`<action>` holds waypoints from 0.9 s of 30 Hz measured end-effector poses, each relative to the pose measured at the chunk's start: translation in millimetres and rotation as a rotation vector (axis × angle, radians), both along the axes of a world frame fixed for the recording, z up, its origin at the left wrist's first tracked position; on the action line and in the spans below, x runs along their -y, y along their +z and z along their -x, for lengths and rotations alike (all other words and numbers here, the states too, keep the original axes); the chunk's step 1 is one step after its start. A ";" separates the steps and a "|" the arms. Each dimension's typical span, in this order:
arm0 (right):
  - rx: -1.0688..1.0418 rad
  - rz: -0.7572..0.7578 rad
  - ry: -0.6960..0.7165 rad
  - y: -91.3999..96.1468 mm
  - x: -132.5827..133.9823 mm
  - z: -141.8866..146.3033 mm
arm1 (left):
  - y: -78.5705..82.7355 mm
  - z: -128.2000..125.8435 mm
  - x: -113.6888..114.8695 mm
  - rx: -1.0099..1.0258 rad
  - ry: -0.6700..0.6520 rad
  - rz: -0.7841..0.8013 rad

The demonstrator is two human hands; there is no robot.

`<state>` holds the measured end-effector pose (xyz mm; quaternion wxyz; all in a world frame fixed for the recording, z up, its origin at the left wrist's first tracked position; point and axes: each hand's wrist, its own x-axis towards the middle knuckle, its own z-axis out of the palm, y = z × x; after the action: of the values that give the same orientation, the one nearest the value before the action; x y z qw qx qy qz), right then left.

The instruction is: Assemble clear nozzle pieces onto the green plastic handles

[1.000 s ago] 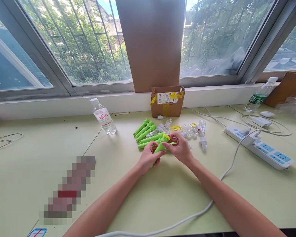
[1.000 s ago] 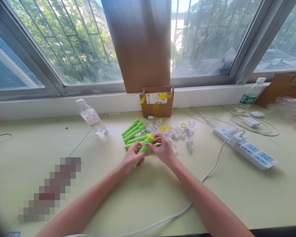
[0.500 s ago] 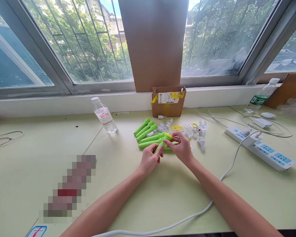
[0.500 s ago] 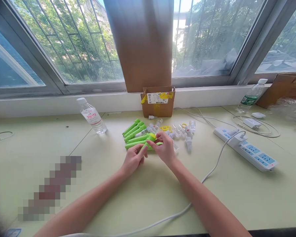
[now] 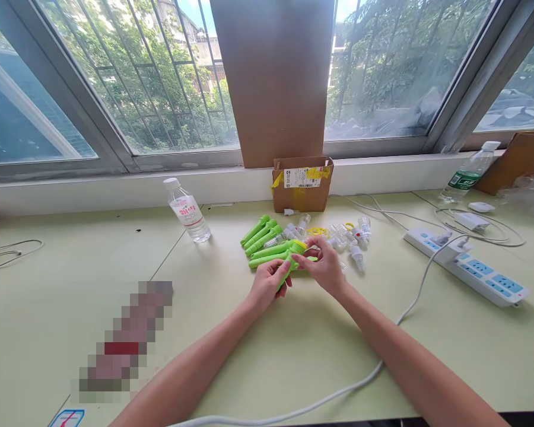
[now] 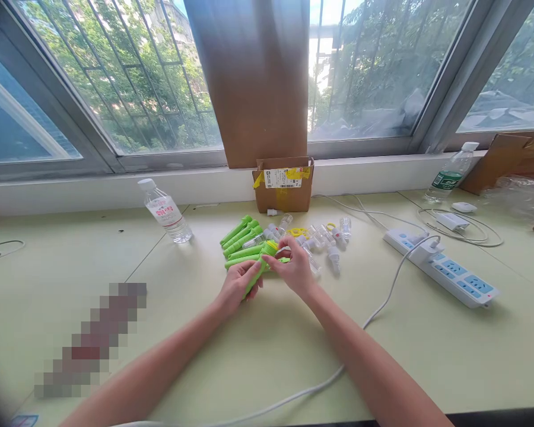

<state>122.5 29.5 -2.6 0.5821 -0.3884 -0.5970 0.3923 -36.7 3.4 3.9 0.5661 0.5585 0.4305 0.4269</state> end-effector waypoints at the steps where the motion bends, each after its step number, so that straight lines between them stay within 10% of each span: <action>1: 0.009 -0.008 -0.014 -0.8 -0.4 0.0 | 0.1 0.1 -0.3 0.011 -0.008 0.013; 20: -0.001 -0.001 0.065 -4.0 2.5 0.6 | 1.7 4.4 -5.5 0.014 -0.114 0.070; 27: 0.033 -0.056 -0.011 -5.0 2.9 2.0 | -2.6 5.3 -4.8 -0.351 0.069 -0.335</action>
<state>120.5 26.6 -7.5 0.5850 -0.3818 -0.6150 0.3657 -42.0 8.2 1.3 0.3674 0.6950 0.4643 0.4079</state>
